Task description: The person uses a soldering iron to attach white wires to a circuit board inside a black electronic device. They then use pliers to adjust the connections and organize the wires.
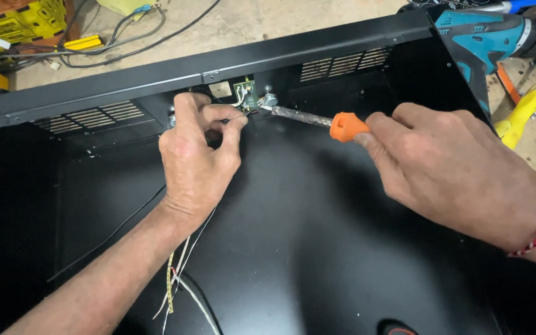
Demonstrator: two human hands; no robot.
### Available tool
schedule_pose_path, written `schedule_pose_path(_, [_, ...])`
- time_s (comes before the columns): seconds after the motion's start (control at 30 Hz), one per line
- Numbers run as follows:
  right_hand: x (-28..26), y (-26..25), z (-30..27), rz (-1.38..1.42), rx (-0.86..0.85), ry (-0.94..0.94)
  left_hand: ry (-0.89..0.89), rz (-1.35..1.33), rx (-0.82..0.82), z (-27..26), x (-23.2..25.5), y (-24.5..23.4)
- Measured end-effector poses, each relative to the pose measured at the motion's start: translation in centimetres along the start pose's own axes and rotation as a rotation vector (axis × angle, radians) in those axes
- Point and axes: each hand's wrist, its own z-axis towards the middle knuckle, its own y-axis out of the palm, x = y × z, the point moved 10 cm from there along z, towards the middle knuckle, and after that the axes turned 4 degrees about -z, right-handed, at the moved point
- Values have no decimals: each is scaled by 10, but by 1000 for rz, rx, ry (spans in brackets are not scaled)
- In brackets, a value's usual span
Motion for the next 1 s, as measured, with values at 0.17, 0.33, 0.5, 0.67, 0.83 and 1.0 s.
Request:
schedule_pose_path(0.17, [1,1,0,8,-11,22,65,47,24,-1,3,-1])
schedule_pose_path(0.33, [1,2,0,13,-7,15,88,90,37,0,5,0])
schedule_pose_path(0.5, [3,3,-2,27,-7,39,96,88,34,-1,7,0])
schedule_pose_path(0.67, [2,2,-2,34,-2,28,102,94,44,-1,7,-1])
schedule_pose_path(0.83, [3,0,-5,34,-5,29,81,92,46,-2,8,-4])
schedule_pose_path(1.0, [7,-19,-9,174,91,42,68,98,43,-8,13,-12])
